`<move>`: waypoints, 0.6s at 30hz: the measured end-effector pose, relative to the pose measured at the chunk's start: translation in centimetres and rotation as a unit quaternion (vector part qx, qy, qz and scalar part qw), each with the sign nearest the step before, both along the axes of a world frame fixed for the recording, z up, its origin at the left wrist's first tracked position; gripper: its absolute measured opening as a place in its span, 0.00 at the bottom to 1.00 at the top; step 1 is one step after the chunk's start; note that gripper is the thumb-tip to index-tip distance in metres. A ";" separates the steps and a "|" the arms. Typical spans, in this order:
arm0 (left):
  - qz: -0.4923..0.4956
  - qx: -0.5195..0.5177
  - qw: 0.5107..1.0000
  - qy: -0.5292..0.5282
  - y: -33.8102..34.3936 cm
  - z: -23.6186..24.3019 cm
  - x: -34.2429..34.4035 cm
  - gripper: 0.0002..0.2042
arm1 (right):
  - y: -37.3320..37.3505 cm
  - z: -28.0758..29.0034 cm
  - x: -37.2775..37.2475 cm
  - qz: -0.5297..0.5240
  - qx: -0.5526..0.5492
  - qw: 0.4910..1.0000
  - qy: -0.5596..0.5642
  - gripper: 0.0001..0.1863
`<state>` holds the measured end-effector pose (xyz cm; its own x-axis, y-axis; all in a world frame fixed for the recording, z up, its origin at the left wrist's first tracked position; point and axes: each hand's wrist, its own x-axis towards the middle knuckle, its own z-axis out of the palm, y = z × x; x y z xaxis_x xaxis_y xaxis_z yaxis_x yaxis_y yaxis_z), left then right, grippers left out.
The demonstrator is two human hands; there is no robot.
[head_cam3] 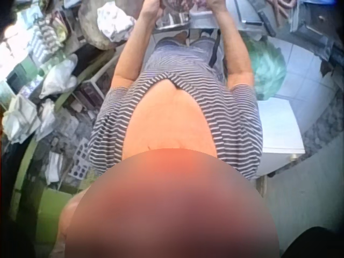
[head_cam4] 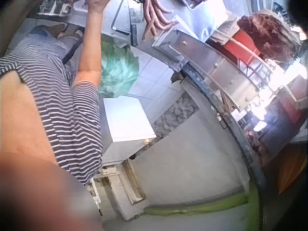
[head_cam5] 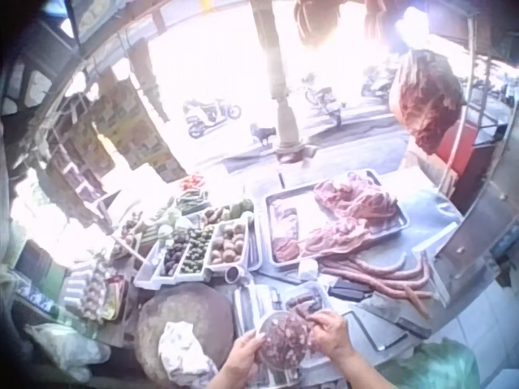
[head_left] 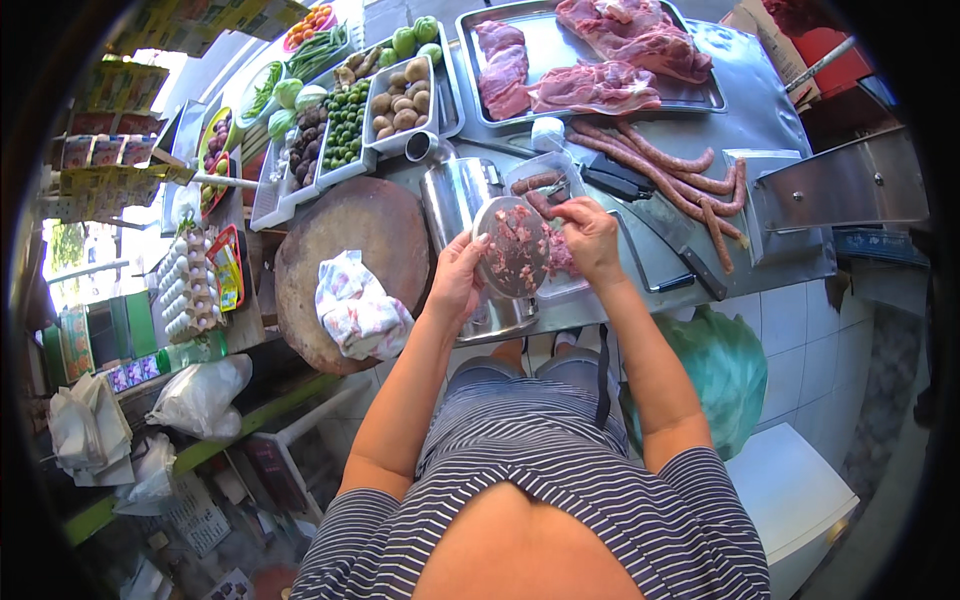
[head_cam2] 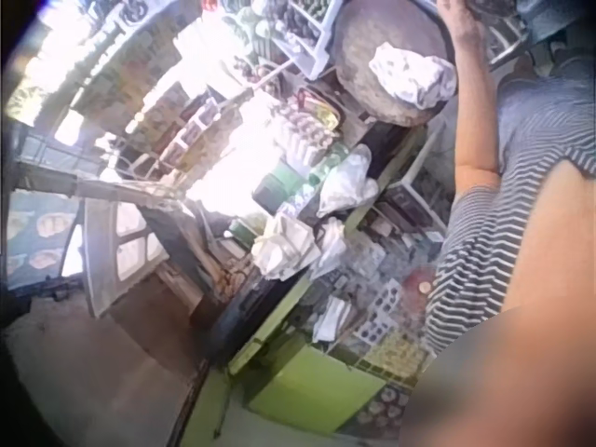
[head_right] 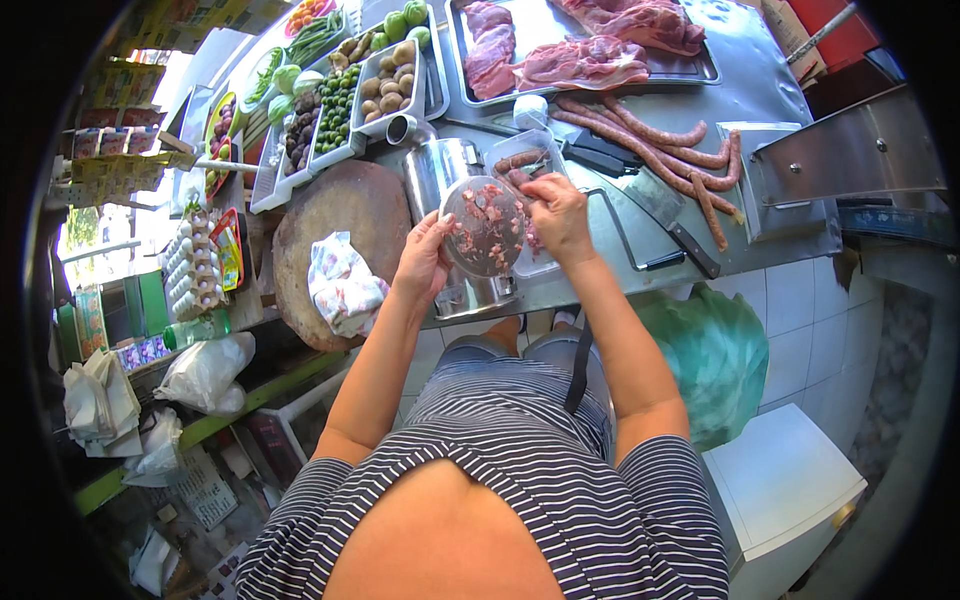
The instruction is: The person loads ground meat into a sausage stuffer, assembles the device, and moves it to a different area. They then wash their hands at a sink and return to the workspace.
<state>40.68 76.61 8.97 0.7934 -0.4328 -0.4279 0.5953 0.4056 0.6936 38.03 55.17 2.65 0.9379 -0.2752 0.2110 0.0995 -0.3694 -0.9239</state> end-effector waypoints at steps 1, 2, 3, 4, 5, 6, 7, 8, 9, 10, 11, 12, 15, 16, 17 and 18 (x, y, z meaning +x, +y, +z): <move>0.000 0.006 1.000 0.004 -0.2 0.0 0.0 0.07 | 0.8 0.5 0.4 -0.018 0.008 1.000 0.009 0.16; -0.010 -0.002 1.000 0.003 -0.4 -0.1 0.0 0.08 | 1.7 0.9 0.8 -0.033 0.016 0.999 -0.003 0.16; -0.017 -0.010 1.000 -0.001 -0.6 -0.1 0.0 0.09 | 2.7 1.3 1.2 -0.043 0.027 0.999 -0.014 0.16; -0.025 -0.019 0.999 -0.007 -0.8 0.0 0.0 0.09 | 3.4 1.7 1.4 -0.054 0.010 0.998 -0.001 0.16; -0.033 -0.027 0.999 -0.014 -1.0 0.0 0.0 0.10 | 4.1 2.1 1.5 -0.079 -0.010 0.997 -0.003 0.17; -0.037 -0.025 0.999 -0.018 -1.2 0.1 0.0 0.10 | 4.8 2.4 1.5 -0.101 -0.029 0.994 -0.002 0.17; -0.041 -0.023 0.999 -0.024 -1.4 0.1 0.1 0.11 | 5.3 2.7 1.4 -0.125 -0.047 0.991 0.005 0.17; -0.044 -0.023 0.998 -0.030 -1.6 0.1 0.2 0.11 | 5.7 3.0 1.3 -0.138 -0.045 0.989 0.005 0.17; -0.051 -0.018 0.998 -0.043 -1.7 0.1 0.3 0.12 | 6.0 3.4 1.2 -0.127 -0.045 0.991 -0.002 0.17; -0.057 -0.013 0.997 -0.056 -1.8 0.1 0.6 0.12 | 6.3 3.8 1.2 -0.121 -0.043 0.992 -0.009 0.17; -0.063 -0.009 0.996 -0.069 -1.9 0.0 0.8 0.12 | 6.6 4.2 1.1 -0.114 -0.041 0.992 -0.022 0.17; -0.065 -0.013 0.995 -0.068 -1.9 -0.1 0.9 0.13 | 6.8 4.6 1.0 -0.092 -0.037 0.994 -0.043 0.17; -0.061 -0.019 0.996 -0.062 -2.0 -0.3 1.2 0.12 | 7.0 5.8 0.7 -0.063 -0.058 0.993 -0.081 0.17; -0.052 -0.016 0.997 -0.056 -2.0 -0.4 1.2 0.12 | 7.0 6.1 0.5 -0.042 -0.052 0.994 -0.087 0.17; -0.044 -0.023 0.997 -0.055 -2.1 -0.5 1.1 0.12 | 7.0 6.3 0.1 -0.023 -0.046 0.995 -0.090 0.16; -0.036 -0.027 0.998 -0.047 -2.1 -0.6 1.1 0.11 | 7.0 6.4 -0.2 -0.006 -0.042 0.994 -0.097 0.16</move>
<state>41.83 74.55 8.35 0.7950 -0.5102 -0.3281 0.5580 0.4029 0.7255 37.79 62.17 9.04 0.8746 -0.2595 0.4095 0.2675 -0.4463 -0.8540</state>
